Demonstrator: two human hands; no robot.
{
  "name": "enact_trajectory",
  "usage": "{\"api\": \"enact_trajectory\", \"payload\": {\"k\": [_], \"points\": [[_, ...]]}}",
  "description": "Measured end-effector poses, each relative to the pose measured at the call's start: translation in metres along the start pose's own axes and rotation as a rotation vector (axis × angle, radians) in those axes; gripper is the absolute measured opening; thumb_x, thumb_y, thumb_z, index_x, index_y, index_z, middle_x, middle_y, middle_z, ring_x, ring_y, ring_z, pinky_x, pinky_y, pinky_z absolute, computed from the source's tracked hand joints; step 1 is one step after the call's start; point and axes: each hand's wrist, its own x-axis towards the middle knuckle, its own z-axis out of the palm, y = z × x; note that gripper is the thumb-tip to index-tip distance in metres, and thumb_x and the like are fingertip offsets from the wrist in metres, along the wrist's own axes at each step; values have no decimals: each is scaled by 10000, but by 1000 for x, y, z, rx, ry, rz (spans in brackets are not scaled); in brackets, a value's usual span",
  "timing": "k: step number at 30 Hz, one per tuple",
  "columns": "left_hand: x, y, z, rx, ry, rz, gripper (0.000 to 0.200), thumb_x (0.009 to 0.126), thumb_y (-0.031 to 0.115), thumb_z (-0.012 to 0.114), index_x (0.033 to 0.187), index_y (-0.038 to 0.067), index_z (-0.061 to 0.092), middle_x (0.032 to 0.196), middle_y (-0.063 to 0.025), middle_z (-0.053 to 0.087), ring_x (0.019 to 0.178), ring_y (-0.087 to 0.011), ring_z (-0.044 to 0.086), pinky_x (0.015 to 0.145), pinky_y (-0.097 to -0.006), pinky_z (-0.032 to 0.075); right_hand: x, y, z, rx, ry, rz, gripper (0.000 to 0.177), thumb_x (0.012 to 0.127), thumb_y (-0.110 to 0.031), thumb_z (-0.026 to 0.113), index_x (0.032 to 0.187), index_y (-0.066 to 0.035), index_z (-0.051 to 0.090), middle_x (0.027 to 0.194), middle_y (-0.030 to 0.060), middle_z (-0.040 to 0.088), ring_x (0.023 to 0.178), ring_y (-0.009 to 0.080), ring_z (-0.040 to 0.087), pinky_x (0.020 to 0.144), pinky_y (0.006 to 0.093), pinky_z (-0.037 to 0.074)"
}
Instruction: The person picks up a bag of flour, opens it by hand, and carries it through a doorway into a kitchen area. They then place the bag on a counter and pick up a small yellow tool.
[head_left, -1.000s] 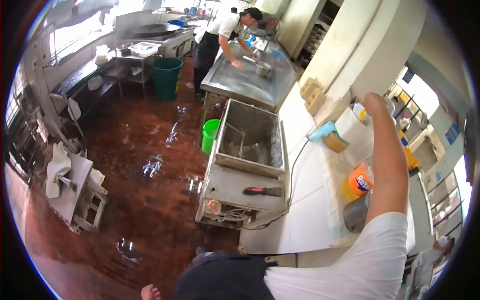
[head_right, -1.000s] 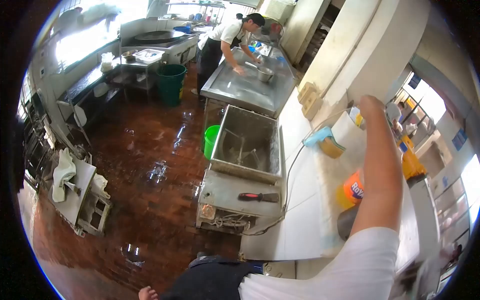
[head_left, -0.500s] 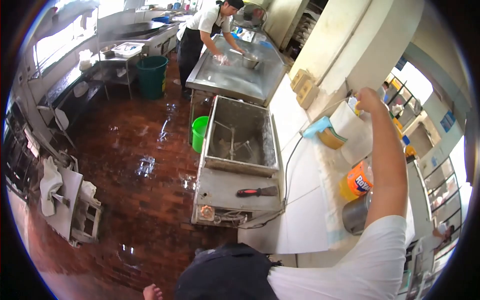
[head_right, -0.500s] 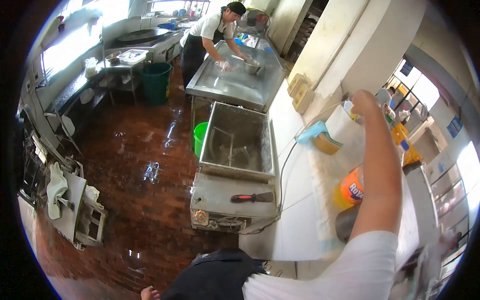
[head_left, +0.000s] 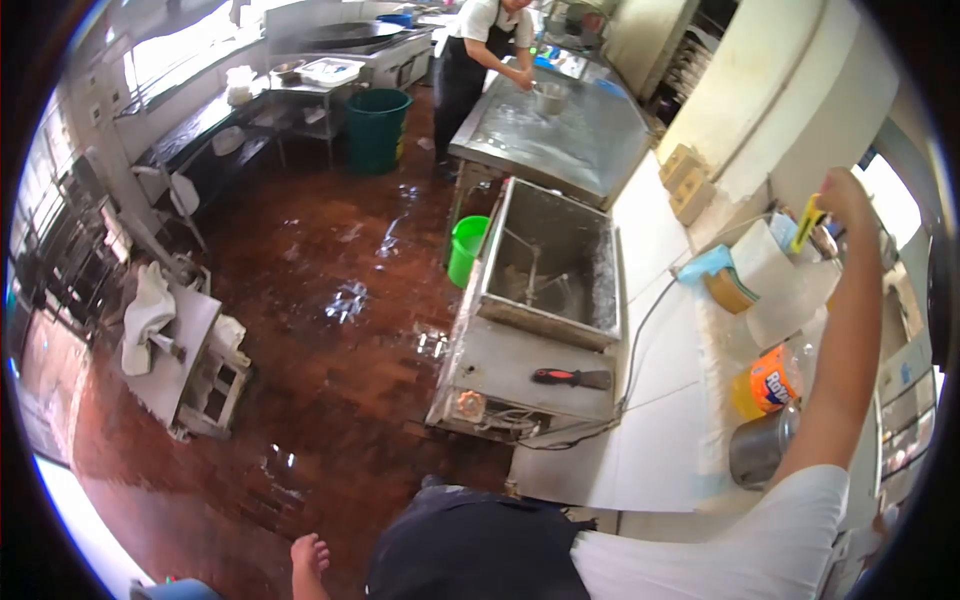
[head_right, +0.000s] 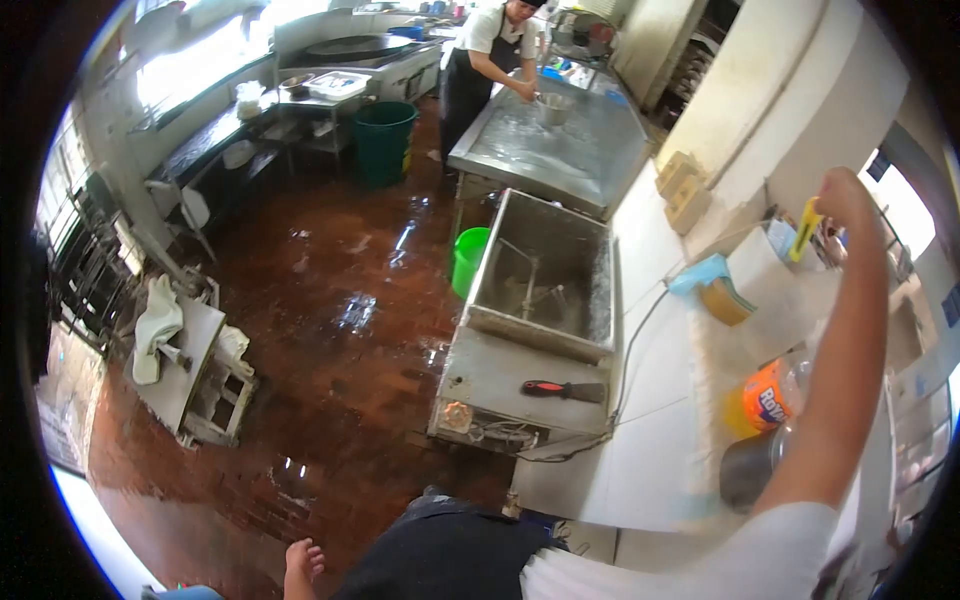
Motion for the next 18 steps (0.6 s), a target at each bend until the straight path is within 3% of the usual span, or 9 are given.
{"api": "enact_trajectory", "payload": {"k": [5,7,9,10,11,13,16,17,18], "points": [[-26,5,11,-9,-108,112,130,809,169,550,929,121,543,681,3,520,526,-108,482,416,-231,350,-15,5,-51,345,95,-188,142,696,-121,605,771,-50,506,674,48,540,500,139,505,410,283,398],[-47,2,15,-4,-32,119,145,811,171,556,948,121,551,691,9,528,535,-99,489,421,-220,353,-59,-57,-85,402,7,-165,128,763,-172,599,831,-87,533,720,9,548,523,85,482,462,234,386],[-55,-14,1,59,-83,190,165,822,186,562,969,112,555,715,10,539,544,-94,497,433,-232,373,-67,-86,-95,755,-19,-424,148,808,-244,590,853,-131,504,711,-43,511,559,39,471,421,219,339],[-64,-23,-10,23,-64,183,165,822,186,562,969,112,555,715,10,539,544,-94,497,433,-232,373,-108,-130,-106,851,-8,-531,158,844,-281,578,914,-156,511,789,-67,532,609,17,477,477,183,346],[-74,-33,-23,-11,-100,223,198,827,190,563,1004,102,558,755,3,562,586,-100,521,467,-245,398,-153,-176,-107,1008,143,-518,156,826,-245,605,897,-115,553,773,-15,560,599,52,511,545,192,387],[-98,-55,-51,-101,-103,261,232,832,195,564,1040,93,561,795,-3,585,627,-106,545,501,-258,424,-199,-239,-100,1248,84,-619,202,842,-279,622,943,-116,555,815,-27,570,668,49,541,612,177,398],[-148,-84,-84,-273,-126,315,326,843,231,582,1128,77,546,910,-29,619,750,-122,577,604,-272,458,-266,-355,-42,1753,-243,-742,223,827,-277,651,946,-120,547,795,-5,577,627,65,542,550,195,438],[-168,-89,-92,-319,-221,393,382,846,260,591,1175,77,525,964,-41,620,816,-133,579,658,-274,461,-339,-401,-38,1923,-339,-733,220,846,-270,624,968,-103,548,766,17,573,637,88,555,548,210,461],[-188,-95,-99,-358,-308,479,440,848,289,600,1222,77,503,1019,-53,621,882,-144,581,712,-277,464,-391,-437,-30,1885,-675,-679,260,851,-279,613,1019,-92,546,777,27,580,649,110,571,556,225,487]]}}
